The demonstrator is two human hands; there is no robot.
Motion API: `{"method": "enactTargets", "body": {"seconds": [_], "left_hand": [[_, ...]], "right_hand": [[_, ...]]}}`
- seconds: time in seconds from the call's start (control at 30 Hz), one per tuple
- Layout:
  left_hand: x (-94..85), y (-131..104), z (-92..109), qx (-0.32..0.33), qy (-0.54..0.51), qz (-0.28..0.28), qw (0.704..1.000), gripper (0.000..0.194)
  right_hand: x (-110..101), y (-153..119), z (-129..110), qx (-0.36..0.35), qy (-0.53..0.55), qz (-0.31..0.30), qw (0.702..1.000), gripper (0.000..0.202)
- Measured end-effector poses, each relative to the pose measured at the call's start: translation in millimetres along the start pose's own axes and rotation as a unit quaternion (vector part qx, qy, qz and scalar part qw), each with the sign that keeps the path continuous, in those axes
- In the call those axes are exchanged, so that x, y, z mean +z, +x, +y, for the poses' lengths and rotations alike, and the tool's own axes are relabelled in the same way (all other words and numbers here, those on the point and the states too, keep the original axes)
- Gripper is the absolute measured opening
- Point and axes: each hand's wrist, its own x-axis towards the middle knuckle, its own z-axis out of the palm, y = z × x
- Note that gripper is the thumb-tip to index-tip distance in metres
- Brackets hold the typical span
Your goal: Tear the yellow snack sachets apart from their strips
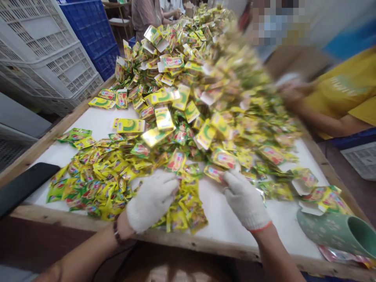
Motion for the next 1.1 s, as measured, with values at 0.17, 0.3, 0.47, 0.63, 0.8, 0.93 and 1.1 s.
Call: {"method": "enactTargets", "body": {"seconds": [0.17,0.3,0.47,0.63,0.8,0.93,1.1], "left_hand": [[22.9,40,7,-0.022,0.118,-0.085,0.989,0.031],[23.4,36,-3,-0.072,0.104,-0.118,0.985,0.02],[12.3,11,-22,-0.219,-0.147,-0.021,0.964,0.002],[4.9,12,-23,-0.348,-0.508,0.077,0.784,0.024],[7.3,26,-5,-0.321,-0.63,0.084,0.702,0.031],[14.7,27,4,-0.316,-0.656,0.084,0.68,0.035],[17.2,21,1,-0.315,-0.666,0.06,0.674,0.051]], "right_hand": [[11,41,-50,-0.062,-0.041,-0.103,0.992,0.035],[24,63,-61,-0.049,-0.036,-0.128,0.99,0.044],[29,62,-44,-0.017,0.025,-0.09,0.996,0.027],[20,53,-25,-0.017,0.317,0.012,0.948,0.025],[10,46,-37,-0.026,0.528,-0.088,0.845,0.027],[13,47,-48,-0.025,0.569,-0.075,0.819,0.031],[22,48,-45,-0.005,0.576,-0.082,0.813,0.035]]}}
